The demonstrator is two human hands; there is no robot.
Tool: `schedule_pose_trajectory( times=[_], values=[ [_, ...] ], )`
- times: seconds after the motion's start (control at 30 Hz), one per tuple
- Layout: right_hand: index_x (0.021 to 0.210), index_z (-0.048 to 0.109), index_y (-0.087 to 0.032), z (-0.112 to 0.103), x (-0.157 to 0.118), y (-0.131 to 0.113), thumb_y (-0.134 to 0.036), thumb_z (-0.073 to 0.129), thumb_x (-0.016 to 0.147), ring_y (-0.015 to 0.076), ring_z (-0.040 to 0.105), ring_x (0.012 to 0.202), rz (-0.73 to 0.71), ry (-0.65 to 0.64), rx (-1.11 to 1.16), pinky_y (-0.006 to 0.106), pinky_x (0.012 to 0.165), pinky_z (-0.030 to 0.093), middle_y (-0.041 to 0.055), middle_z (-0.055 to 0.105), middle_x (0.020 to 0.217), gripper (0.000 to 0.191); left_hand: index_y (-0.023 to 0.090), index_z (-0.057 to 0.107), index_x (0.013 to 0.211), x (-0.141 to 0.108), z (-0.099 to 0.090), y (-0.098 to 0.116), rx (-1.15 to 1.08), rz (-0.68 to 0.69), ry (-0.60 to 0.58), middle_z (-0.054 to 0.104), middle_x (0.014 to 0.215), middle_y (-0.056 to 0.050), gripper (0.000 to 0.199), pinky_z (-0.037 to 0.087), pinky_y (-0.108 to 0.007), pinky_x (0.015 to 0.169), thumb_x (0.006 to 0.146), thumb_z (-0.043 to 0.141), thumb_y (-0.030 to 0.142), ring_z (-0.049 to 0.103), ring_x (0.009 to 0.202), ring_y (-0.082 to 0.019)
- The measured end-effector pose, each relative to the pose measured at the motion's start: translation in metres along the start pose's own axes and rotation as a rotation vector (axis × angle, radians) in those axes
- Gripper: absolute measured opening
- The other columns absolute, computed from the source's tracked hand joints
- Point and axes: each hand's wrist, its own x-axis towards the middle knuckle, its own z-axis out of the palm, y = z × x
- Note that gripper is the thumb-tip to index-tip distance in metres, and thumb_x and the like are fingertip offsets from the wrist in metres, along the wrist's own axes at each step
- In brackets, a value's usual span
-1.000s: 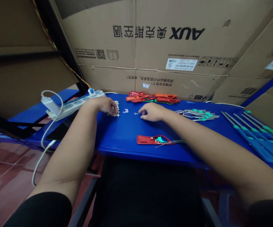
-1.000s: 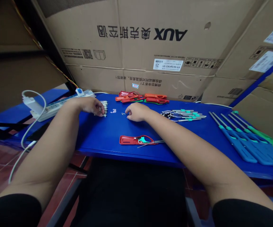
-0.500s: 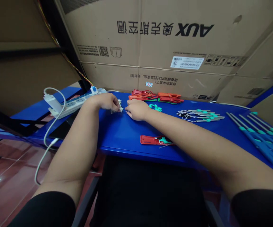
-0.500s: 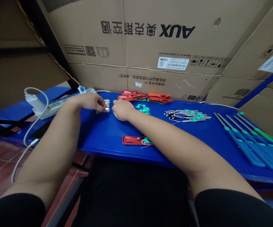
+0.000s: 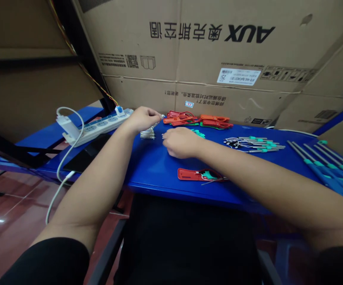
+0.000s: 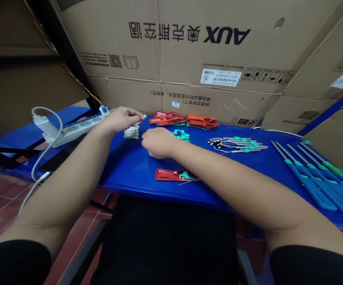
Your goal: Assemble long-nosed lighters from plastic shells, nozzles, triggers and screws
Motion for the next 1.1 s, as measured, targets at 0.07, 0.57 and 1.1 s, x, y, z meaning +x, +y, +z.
schedule_pose_trajectory(
  times=[0.07,0.57,1.1],
  values=[
    [0.083,0.07,-0.015,-0.008,-0.03,0.015,-0.02,0.054,0.083,0.0254,0.063,0.084,0.089,0.051,0.03,0.035,0.066,0.04,0.0127,0.071,0.094,0.016,0.016,0.075,0.09,-0.003,0.016,0.009,-0.058,0.033,-0.046,0.074,0.079,-0.004,0.024,0.051,-0.028,0.068,0.081,0.057,0.029,0.066,0.072,-0.018],
    [0.082,0.067,-0.018,0.016,-0.115,0.042,-0.019,0.06,0.075,0.018,0.061,0.071,0.454,0.411,0.346,0.029,0.068,0.043,0.0045,0.069,0.077,0.01,0.016,0.058,0.113,-0.042,0.089,0.055,-0.505,0.518,-0.478,0.069,0.116,-0.013,0.033,0.052,-0.035,0.092,0.098,0.054,0.045,0.067,0.107,-0.02],
    [0.078,0.071,-0.016,0.025,-0.113,0.04,-0.013,0.062,0.069,0.0142,0.062,0.061,0.546,0.513,0.58,0.025,0.061,0.046,0.0009,0.07,0.069,0.013,0.016,0.054,0.115,-0.052,0.079,0.063,-0.039,0.793,-0.301,0.069,0.115,-0.01,0.023,0.05,-0.029,0.092,0.101,0.047,0.032,0.067,0.105,-0.018]
  ],
)
